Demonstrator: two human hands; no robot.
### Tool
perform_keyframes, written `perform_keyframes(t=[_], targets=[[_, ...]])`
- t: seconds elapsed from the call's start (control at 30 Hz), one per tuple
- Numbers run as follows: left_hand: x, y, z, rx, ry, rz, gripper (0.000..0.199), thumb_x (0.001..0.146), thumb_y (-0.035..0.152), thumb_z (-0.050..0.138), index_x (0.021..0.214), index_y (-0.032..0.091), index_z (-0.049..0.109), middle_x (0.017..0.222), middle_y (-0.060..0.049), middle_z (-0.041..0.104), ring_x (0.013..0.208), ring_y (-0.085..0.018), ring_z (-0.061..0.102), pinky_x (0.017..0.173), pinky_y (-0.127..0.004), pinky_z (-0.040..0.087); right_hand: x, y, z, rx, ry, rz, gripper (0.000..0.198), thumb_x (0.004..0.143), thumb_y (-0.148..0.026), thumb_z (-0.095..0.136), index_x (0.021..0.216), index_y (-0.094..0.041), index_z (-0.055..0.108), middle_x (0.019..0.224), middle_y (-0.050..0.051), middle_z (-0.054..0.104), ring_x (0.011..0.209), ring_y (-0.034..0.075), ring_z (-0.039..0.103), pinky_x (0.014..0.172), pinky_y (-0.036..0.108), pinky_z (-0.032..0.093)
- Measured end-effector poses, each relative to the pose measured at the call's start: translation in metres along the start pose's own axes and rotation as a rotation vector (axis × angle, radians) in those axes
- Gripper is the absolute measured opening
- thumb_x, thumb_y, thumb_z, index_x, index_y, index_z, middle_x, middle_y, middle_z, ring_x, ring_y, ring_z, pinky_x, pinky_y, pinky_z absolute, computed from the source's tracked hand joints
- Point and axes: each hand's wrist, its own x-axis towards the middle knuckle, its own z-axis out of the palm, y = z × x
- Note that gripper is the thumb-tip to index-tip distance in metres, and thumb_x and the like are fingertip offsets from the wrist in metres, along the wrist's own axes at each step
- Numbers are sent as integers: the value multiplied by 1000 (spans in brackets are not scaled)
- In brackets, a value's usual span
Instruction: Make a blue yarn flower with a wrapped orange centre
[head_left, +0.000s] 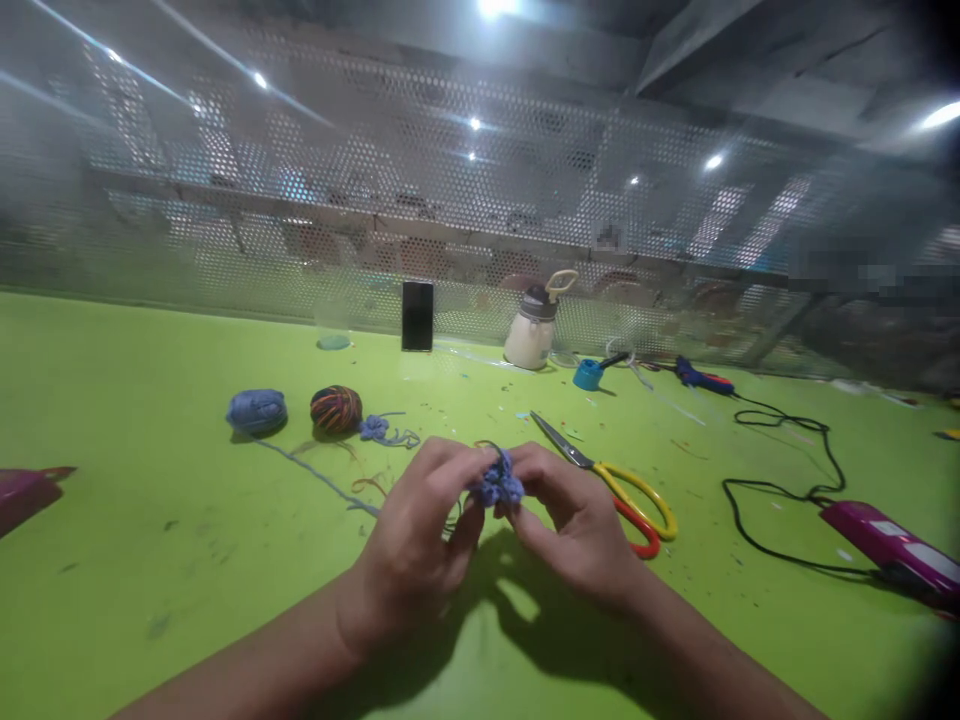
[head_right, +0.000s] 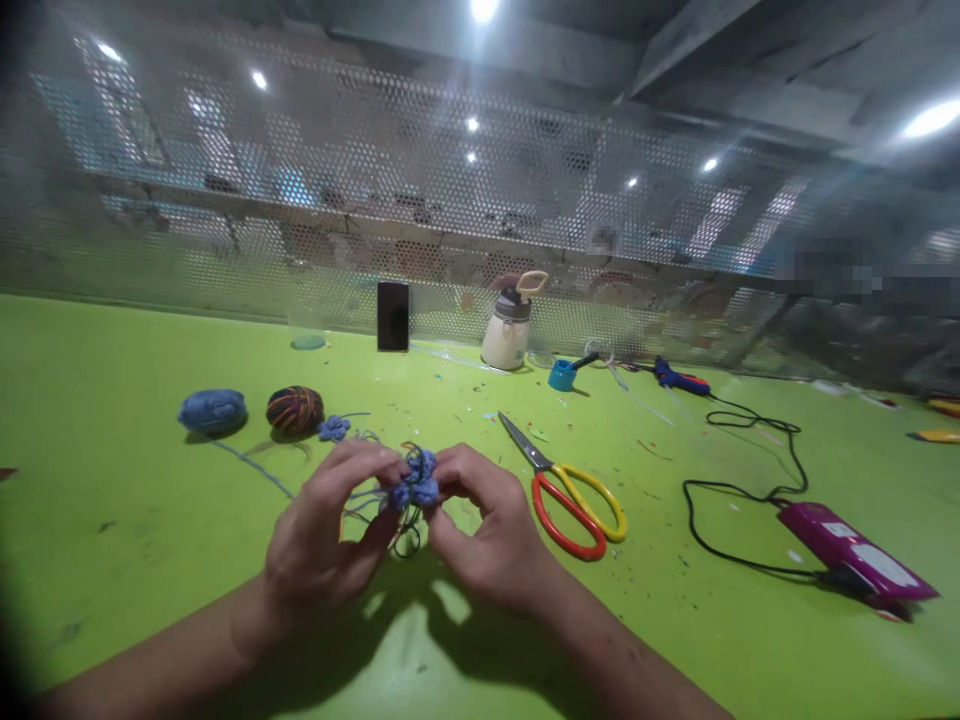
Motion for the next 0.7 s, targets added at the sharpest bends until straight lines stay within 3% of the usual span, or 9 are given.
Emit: perform_keyframes(t=[0.2, 0.37, 0.43, 0.53, 0.6, 0.7], targets=[[2, 6, -3, 52, -20, 105, 79, 74, -11, 58, 141, 26, 39, 103, -8, 58, 98, -21, 55, 84, -40, 55, -2, -5, 5, -19, 72, -107, 17, 83, -5, 59, 90, -20, 63, 84, 5, 62, 77, 18, 58, 72, 35, 53], [2, 8, -4, 40, 5, 95, 77, 75, -9, 59, 140, 28, 42, 102, -8, 58, 98, -21, 56, 82, -39, 56, -5, -7, 8, 44, 108, -48, 15, 83, -6, 61, 83, -20, 65, 84, 5, 63, 78, 19, 60, 73, 36, 53], [1, 9, -3, -17, 17, 30, 74, 75, -9, 58, 137, 29, 44, 103, -7, 59, 99, -21, 57, 84, -39, 55, -6, -8, 8, 112, 115, -4, 15, 82, -7, 62, 79, -20, 66, 85, 6, 64, 80, 19, 62, 73, 37, 53], [2, 12, 1, -169, 107, -227, 59, 78, -3, 58, 127, 29, 50, 100, -5, 61, 94, -20, 61, 84, -37, 55, -7, -7, 8, 219, 138, 67, 14, 81, -8, 65, 77, -21, 69, 86, 6, 65, 81, 19, 63, 71, 35, 53], [7, 12, 3, -299, 168, -523, 42, 78, 3, 60, 114, 25, 56, 93, -3, 63, 88, -18, 65, 80, -34, 56, -7, -6, 7, 256, 172, 113, 14, 79, -8, 67, 75, -21, 71, 87, 5, 65, 80, 18, 63, 68, 33, 53], [16, 11, 3, -487, 158, -952, 24, 70, 12, 70, 91, 18, 60, 82, -1, 65, 77, -15, 65, 71, -29, 54, -6, -2, 5, 283, 211, 182, 13, 76, -9, 70, 73, -21, 73, 86, 5, 66, 75, 16, 61, 63, 29, 52]])
